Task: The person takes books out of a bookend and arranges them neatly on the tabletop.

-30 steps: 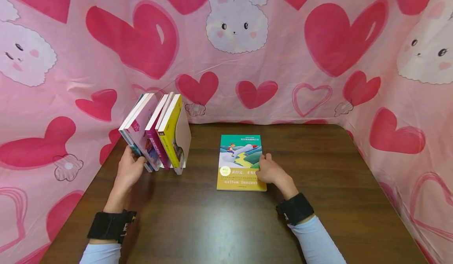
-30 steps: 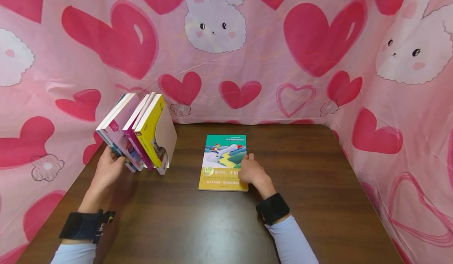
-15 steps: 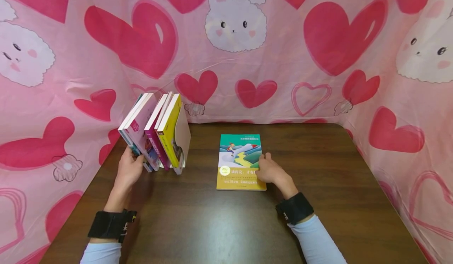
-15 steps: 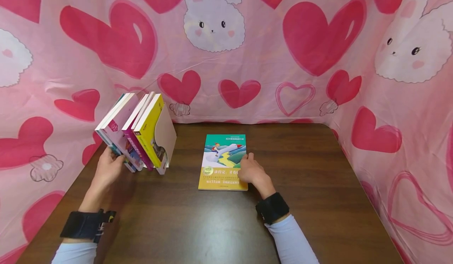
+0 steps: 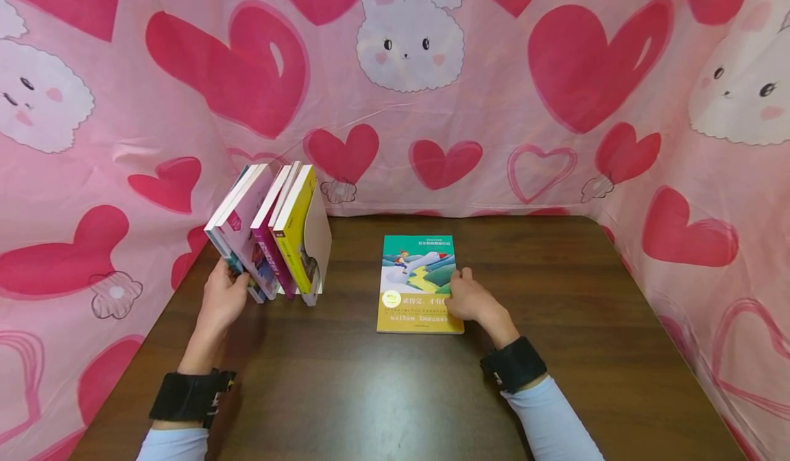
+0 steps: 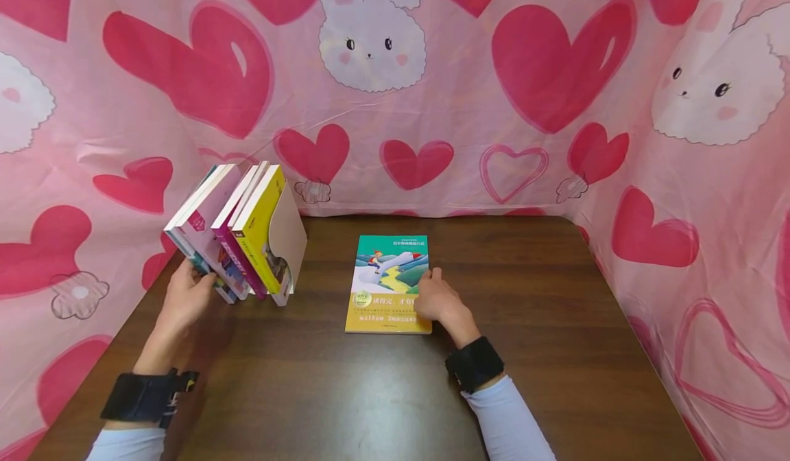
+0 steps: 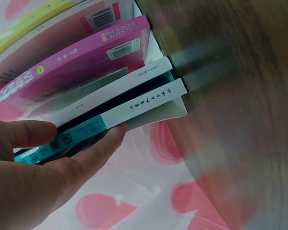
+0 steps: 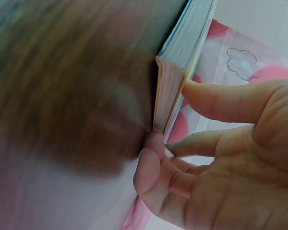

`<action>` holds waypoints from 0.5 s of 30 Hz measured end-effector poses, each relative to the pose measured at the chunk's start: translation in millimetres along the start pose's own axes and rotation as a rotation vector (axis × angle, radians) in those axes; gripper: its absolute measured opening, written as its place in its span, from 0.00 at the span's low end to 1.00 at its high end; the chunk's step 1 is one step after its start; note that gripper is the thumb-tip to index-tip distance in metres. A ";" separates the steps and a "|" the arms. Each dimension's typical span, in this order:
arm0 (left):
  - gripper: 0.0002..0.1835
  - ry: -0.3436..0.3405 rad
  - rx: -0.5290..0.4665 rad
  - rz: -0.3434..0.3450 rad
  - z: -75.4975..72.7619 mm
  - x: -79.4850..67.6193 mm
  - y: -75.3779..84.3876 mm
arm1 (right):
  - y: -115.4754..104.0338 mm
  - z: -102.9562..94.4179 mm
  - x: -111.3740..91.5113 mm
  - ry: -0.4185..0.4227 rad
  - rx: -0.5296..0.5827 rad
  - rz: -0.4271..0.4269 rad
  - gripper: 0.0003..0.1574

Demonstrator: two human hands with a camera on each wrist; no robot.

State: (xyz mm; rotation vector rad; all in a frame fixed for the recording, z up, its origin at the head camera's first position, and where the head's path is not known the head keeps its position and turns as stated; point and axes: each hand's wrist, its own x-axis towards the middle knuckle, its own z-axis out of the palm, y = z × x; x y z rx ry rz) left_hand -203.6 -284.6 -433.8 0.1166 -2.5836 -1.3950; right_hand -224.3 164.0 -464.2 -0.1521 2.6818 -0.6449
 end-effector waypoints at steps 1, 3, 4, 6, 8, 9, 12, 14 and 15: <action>0.27 0.001 0.007 0.003 -0.4 -0.5 0.0 | -0.1 0.0 -0.3 0.001 0.000 0.002 0.44; 0.27 -0.001 0.015 0.009 -1.3 -1.6 -0.3 | 0.0 -0.1 -0.4 0.001 0.000 -0.001 0.45; 0.28 -0.008 0.011 0.007 -2.0 -2.3 -0.3 | 0.2 0.0 -0.2 0.002 0.000 -0.002 0.45; 0.29 -0.024 0.001 -0.006 -3.3 -4.1 -0.3 | 0.7 0.2 0.2 0.003 -0.001 -0.005 0.45; 0.30 -0.035 -0.009 -0.019 -4.2 -6.2 0.1 | 1.2 0.5 0.5 0.002 -0.002 -0.007 0.45; 0.30 -0.039 -0.013 -0.026 -4.7 -7.0 0.3 | 1.3 0.7 0.5 0.002 -0.002 -0.007 0.46; 0.30 -0.040 -0.012 -0.046 -5.5 -8.5 0.6 | 1.1 1.4 0.5 0.001 -0.004 -0.008 0.46; 0.31 -0.043 -0.010 -0.061 -5.7 -7.8 0.1 | 0.6 1.7 0.3 0.000 -0.004 -0.007 0.46; 0.32 -0.047 -0.012 -0.072 -5.6 -7.0 -0.3 | 0.4 1.8 0.5 0.001 -0.004 -0.007 0.46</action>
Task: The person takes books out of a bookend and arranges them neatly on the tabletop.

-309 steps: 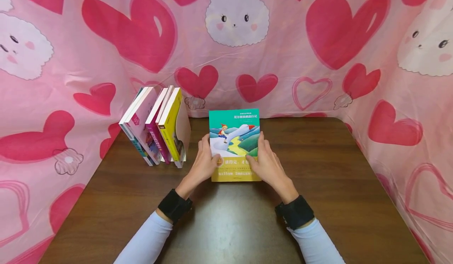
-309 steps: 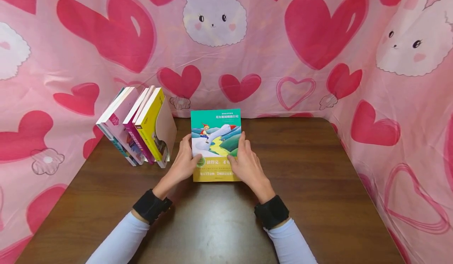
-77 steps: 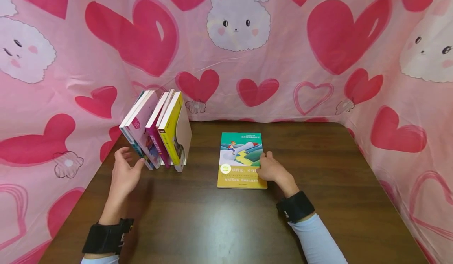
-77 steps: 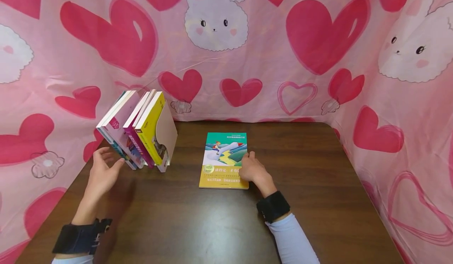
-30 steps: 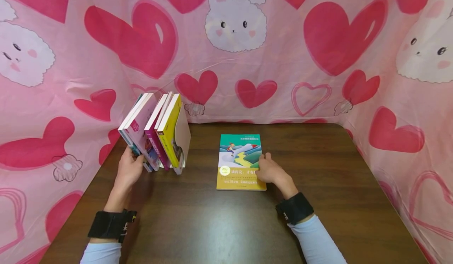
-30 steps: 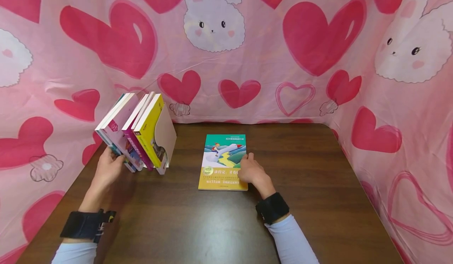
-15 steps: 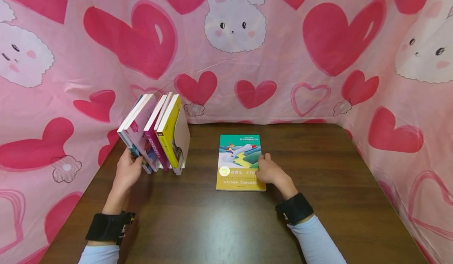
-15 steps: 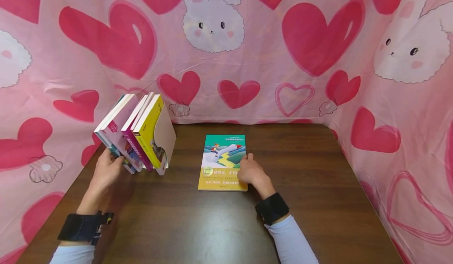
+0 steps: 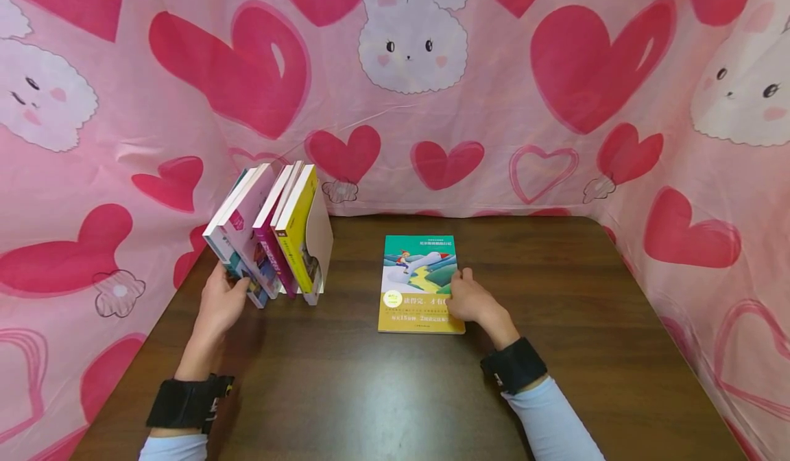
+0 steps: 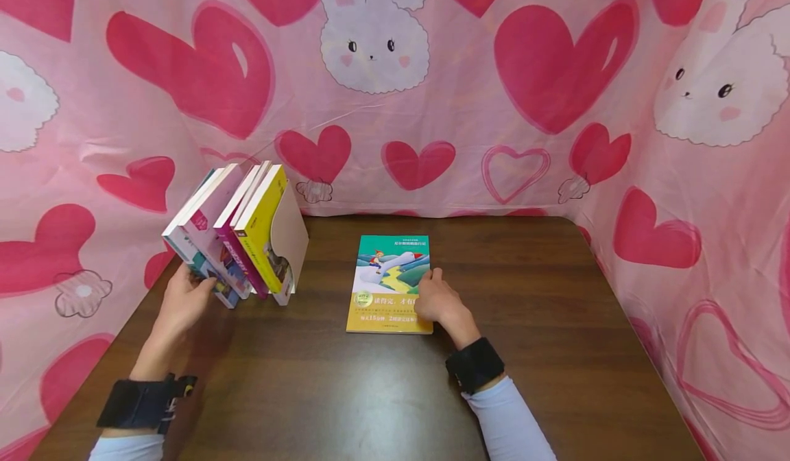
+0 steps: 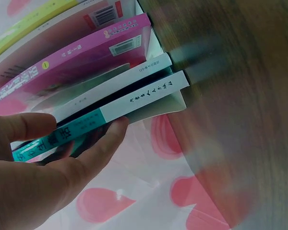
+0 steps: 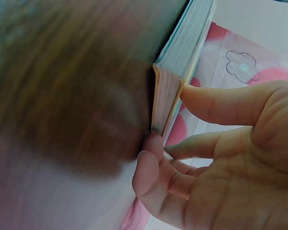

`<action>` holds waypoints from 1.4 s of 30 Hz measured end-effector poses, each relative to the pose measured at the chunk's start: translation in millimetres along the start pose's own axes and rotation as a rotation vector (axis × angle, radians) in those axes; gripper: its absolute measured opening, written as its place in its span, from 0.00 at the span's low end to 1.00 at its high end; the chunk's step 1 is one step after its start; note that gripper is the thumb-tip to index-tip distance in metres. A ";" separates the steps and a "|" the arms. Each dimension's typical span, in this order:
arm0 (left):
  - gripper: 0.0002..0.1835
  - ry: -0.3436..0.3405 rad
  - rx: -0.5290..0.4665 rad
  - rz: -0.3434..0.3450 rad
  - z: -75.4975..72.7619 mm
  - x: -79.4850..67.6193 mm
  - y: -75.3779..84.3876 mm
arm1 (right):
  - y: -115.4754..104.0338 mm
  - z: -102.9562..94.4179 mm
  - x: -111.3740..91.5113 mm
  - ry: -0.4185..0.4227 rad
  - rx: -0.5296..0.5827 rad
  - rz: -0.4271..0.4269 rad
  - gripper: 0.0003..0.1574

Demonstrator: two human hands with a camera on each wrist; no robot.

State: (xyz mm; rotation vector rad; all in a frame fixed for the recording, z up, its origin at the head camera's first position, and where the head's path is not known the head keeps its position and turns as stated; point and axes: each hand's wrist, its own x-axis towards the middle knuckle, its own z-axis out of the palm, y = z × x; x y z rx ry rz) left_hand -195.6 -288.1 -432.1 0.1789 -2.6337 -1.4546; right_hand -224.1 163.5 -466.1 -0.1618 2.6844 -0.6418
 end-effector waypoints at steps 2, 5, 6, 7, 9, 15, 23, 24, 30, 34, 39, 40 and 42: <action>0.34 -0.007 -0.007 -0.018 0.7 2.0 -0.8 | -0.1 0.0 0.4 0.002 0.001 0.002 0.46; 0.34 -0.015 -0.012 -0.030 1.6 4.2 -1.5 | -0.1 -0.3 1.1 0.002 0.006 0.003 0.46; 0.34 -0.012 -0.012 -0.028 1.7 4.5 -1.6 | -0.1 -0.4 1.1 0.001 0.008 0.004 0.46; 0.33 -0.007 -0.008 -0.021 1.7 4.6 -2.0 | 0.1 -0.2 1.5 0.001 0.009 0.004 0.46; 0.32 -0.002 0.000 -0.010 1.5 4.1 -2.6 | 0.3 0.2 2.5 -0.001 0.009 0.004 0.46; 0.32 -0.006 0.009 -0.006 -0.6 -0.7 -3.6 | -0.5 1.1 2.5 -0.001 0.009 0.005 0.44; 0.32 -0.007 0.055 0.017 -4.0 -11.3 -3.8 | -1.4 0.9 0.8 0.005 0.015 0.003 0.44; 0.32 -0.009 0.058 0.014 -4.2 -11.8 -3.9 | -1.3 0.9 0.8 0.005 0.017 0.002 0.44; 0.36 -0.024 0.043 -0.010 -5.3 -5.8 -7.7 | 0.4 1.0 1.0 0.012 0.010 -0.005 0.44; 0.42 -0.054 -0.012 -0.039 -5.8 0.5 -11.9 | 0.5 0.9 1.3 0.008 0.013 -0.008 0.44; 0.44 -0.077 -0.065 -0.047 -3.6 5.7 -12.6 | 0.6 1.3 1.3 0.008 0.016 -0.005 0.43; 0.44 -0.071 -0.068 -0.046 -2.9 6.4 -12.2 | 0.5 1.3 1.4 0.009 0.016 -0.006 0.43; 0.43 -0.054 -0.068 -0.051 -2.1 7.8 -12.3 | 0.2 1.5 1.4 0.011 0.015 -0.009 0.44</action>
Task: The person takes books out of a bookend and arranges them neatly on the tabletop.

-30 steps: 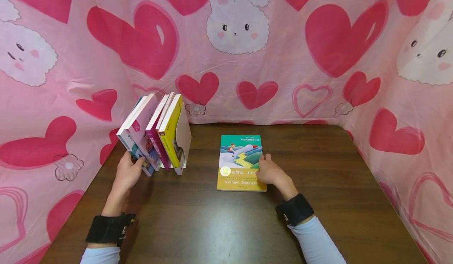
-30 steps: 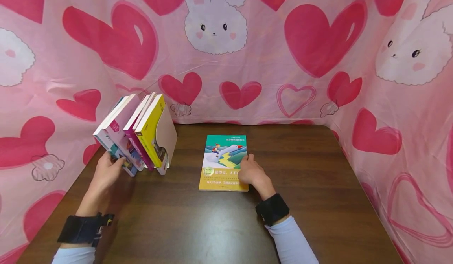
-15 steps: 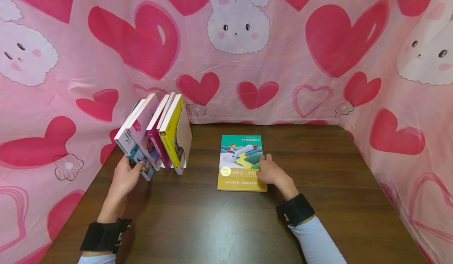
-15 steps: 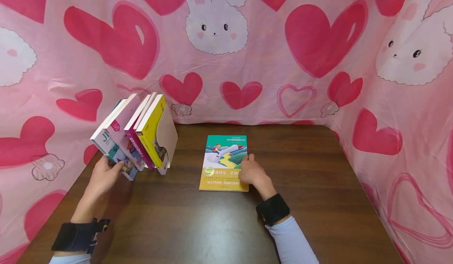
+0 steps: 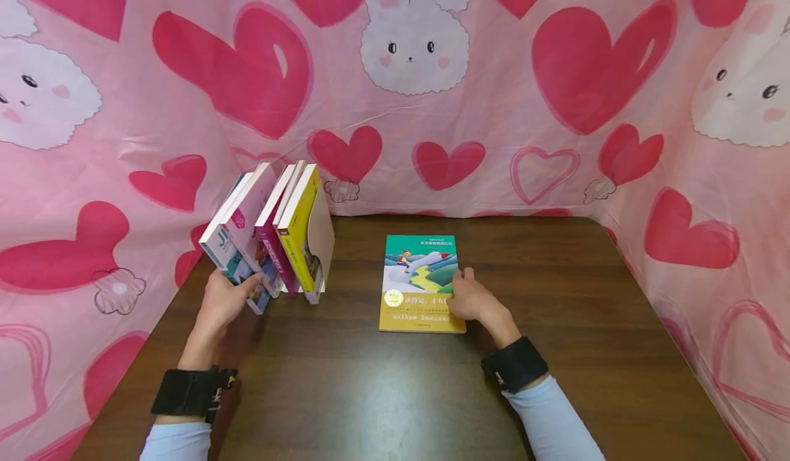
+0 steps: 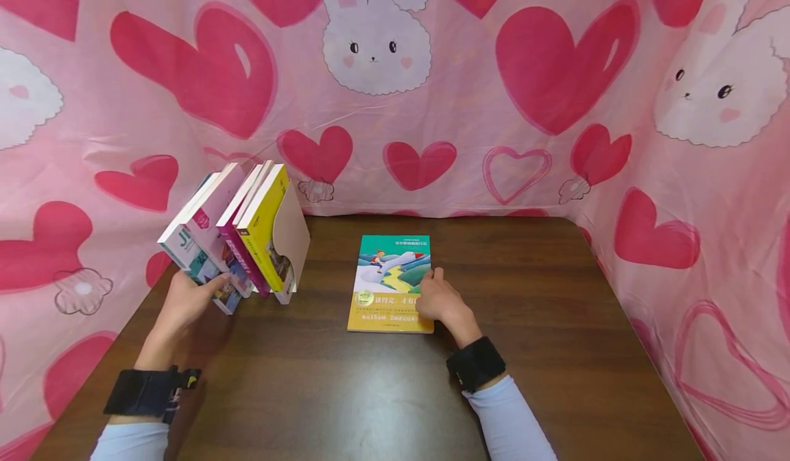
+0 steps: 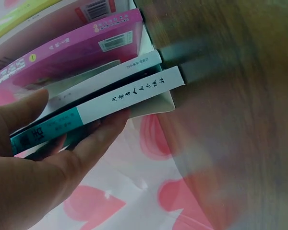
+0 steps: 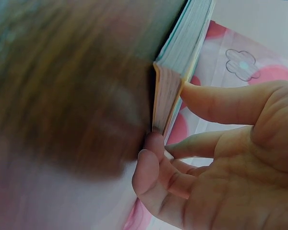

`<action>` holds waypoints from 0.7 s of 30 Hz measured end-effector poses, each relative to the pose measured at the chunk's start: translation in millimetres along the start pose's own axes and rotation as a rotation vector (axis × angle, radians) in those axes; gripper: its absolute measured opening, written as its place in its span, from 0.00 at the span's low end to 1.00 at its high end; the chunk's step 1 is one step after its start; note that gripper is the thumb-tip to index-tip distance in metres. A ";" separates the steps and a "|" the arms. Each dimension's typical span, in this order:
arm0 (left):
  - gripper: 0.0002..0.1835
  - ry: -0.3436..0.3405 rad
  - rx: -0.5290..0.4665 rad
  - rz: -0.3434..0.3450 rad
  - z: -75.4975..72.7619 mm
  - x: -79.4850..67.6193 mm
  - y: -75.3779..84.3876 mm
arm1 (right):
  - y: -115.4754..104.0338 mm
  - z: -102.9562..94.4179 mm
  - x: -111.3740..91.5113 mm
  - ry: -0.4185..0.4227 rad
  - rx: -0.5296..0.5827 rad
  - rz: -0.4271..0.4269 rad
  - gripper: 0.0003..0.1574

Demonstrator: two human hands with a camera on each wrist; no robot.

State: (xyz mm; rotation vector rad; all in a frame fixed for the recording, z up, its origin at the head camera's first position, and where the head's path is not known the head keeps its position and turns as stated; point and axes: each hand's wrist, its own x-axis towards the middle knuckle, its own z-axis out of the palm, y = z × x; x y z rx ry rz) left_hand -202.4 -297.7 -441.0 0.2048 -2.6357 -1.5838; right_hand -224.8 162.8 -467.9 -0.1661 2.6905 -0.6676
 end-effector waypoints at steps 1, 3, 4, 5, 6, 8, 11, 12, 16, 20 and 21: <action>0.43 0.007 0.002 -0.003 0.5 0.9 0.1 | -0.3 -0.2 -0.1 0.001 0.002 0.000 0.44; 0.42 0.014 0.005 -0.013 1.1 2.0 0.2 | -0.4 -0.5 -0.3 0.001 0.003 0.004 0.44; 0.42 0.014 0.007 -0.017 1.2 2.1 0.3 | -0.4 -0.6 -0.4 0.000 0.003 0.005 0.44; 0.41 0.015 0.010 -0.021 1.1 2.3 0.2 | -0.3 -0.6 -0.4 0.001 0.002 0.008 0.44; 0.41 0.012 0.011 -0.026 1.0 2.2 0.4 | -0.2 -0.6 -0.4 0.002 0.005 0.010 0.45; 0.41 0.014 0.017 -0.027 0.2 0.5 0.8 | -0.4 -0.1 -0.6 0.004 0.008 0.016 0.45; 0.41 0.011 0.032 -0.035 -1.7 -3.1 1.4 | -0.2 0.5 -0.2 0.005 0.013 0.018 0.46; 0.41 0.008 0.038 -0.037 -1.9 -4.6 1.8 | 0.0 0.6 -0.1 0.004 0.014 0.019 0.47; 0.43 -0.017 0.075 -0.017 -2.8 -10.5 1.8 | 0.8 -0.2 0.1 0.001 0.014 0.016 0.47; 0.46 -0.030 0.096 0.039 -2.8 -13.0 0.1 | 1.7 -0.4 0.3 0.001 0.014 0.017 0.47; 0.47 -0.030 0.101 0.051 -2.7 -13.2 -0.2 | 1.8 -0.3 0.3 0.001 0.013 0.017 0.47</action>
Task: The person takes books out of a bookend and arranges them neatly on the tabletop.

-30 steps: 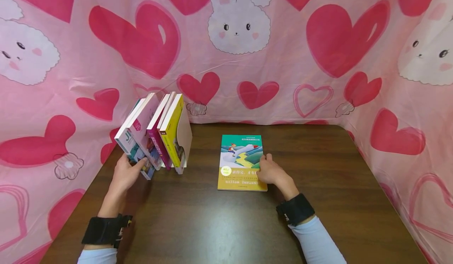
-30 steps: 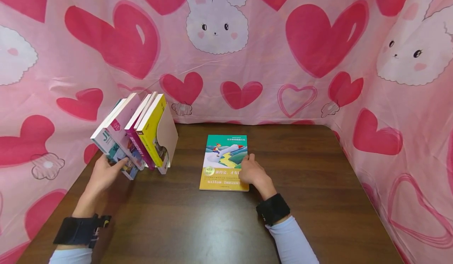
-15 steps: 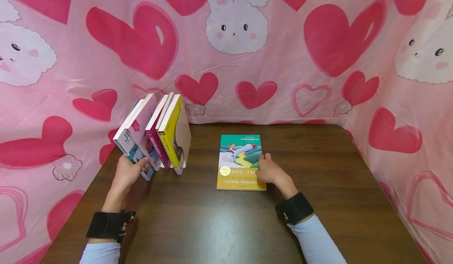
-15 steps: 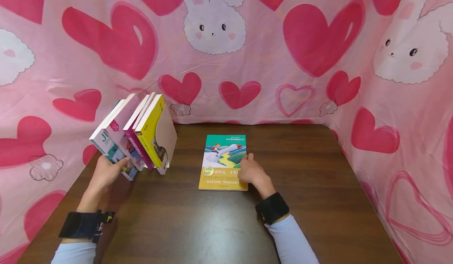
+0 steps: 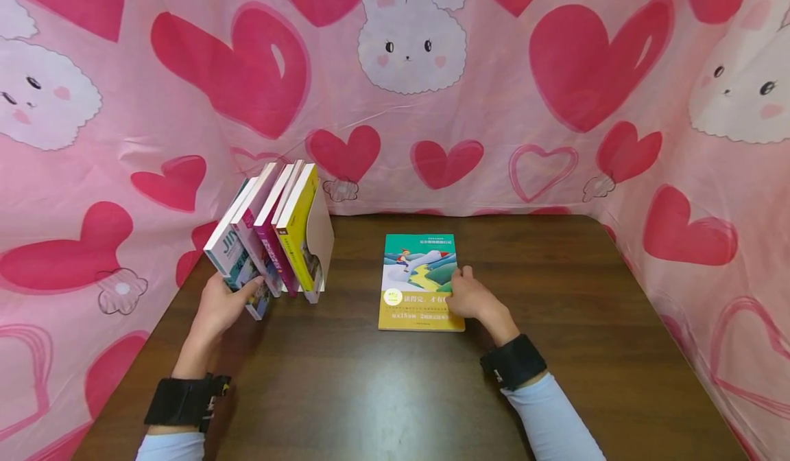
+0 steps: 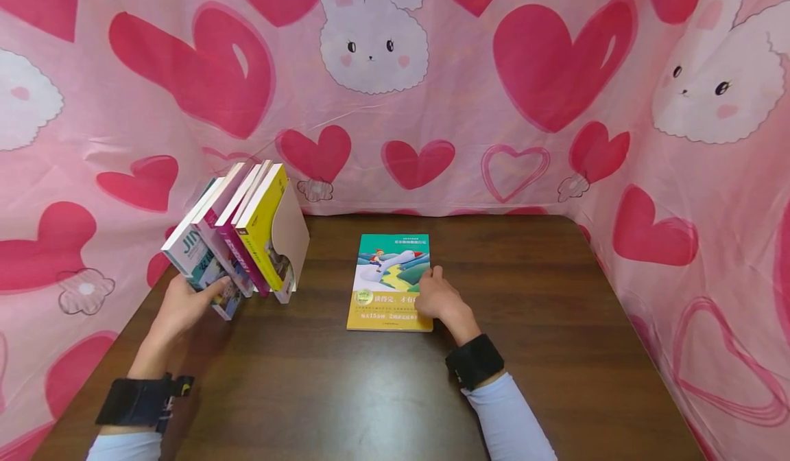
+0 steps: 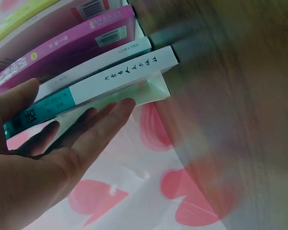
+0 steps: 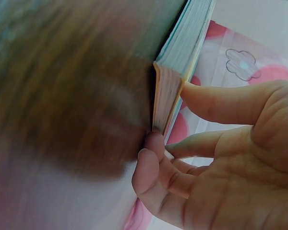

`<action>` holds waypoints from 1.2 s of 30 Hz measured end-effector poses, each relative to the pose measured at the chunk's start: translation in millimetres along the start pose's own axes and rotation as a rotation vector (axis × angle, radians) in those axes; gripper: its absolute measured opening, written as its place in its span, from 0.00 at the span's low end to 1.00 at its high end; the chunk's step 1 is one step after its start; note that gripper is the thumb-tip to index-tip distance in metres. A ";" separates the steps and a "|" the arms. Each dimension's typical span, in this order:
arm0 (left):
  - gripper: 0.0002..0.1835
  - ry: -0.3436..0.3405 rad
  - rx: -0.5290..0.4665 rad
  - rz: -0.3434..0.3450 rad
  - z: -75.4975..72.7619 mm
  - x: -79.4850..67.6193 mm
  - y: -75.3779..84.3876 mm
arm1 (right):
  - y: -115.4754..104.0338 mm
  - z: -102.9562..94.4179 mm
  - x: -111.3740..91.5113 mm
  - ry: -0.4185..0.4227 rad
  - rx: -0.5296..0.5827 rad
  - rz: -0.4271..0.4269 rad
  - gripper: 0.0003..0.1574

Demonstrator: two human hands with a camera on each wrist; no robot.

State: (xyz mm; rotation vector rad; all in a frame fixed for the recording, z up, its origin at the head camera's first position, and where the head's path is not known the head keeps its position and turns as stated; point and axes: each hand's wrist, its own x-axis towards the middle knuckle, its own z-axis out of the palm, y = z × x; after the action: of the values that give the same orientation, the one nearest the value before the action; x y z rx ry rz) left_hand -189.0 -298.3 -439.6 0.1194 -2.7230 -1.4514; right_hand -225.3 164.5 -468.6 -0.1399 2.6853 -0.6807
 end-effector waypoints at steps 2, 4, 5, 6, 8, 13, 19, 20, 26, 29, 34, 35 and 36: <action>0.49 0.001 0.007 0.010 0.5 0.9 -0.9 | 0.1 -0.3 -0.1 0.001 0.000 0.001 0.46; 0.49 0.007 0.013 0.010 1.3 1.9 -1.4 | 0.0 -0.4 -0.5 0.000 0.000 0.001 0.46; 0.49 0.010 0.017 0.009 1.8 2.3 -1.7 | 0.2 -0.4 -0.5 -0.001 0.000 0.001 0.45; 0.49 0.012 0.020 0.004 2.2 2.9 -1.9 | 0.1 -0.6 -0.8 -0.001 0.002 0.001 0.45; 0.48 0.016 0.027 -0.003 2.7 3.7 -1.9 | 0.0 -0.1 -1.1 -0.003 0.003 0.002 0.45; 0.42 0.027 0.013 -0.045 3.2 6.1 0.9 | -0.3 0.0 -1.3 -0.001 0.000 -0.001 0.46; 0.39 0.071 0.006 -0.071 5.6 5.5 3.7 | -0.6 -0.9 -1.8 0.002 0.000 -0.011 0.46; 0.38 0.077 0.003 -0.068 6.2 5.1 3.7 | -0.8 -1.2 -2.2 0.002 0.001 -0.012 0.46; 0.37 0.107 -0.030 -0.053 8.9 2.5 2.9 | -1.6 -2.2 -3.0 -0.001 0.005 -0.010 0.45; 0.35 0.127 -0.036 -0.056 10.1 1.0 3.3 | -1.5 -1.8 -1.7 -0.007 -0.002 -0.005 0.44; 0.34 0.140 -0.040 -0.064 10.4 -1.7 4.4 | -1.9 -1.1 0.9 -0.012 -0.005 0.004 0.45; 0.34 0.141 -0.040 -0.065 10.0 -2.2 4.4 | -2.0 -1.0 1.1 -0.011 -0.004 0.006 0.45; 0.34 0.144 -0.041 -0.066 9.5 -2.7 4.5 | -2.3 -0.9 1.0 -0.009 -0.003 0.007 0.45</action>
State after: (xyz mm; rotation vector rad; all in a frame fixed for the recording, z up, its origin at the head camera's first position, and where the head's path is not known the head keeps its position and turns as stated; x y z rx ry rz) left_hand -187.3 -287.7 -441.2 0.3023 -2.5965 -1.4528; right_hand -226.5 162.7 -467.1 -0.1339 2.6771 -0.6720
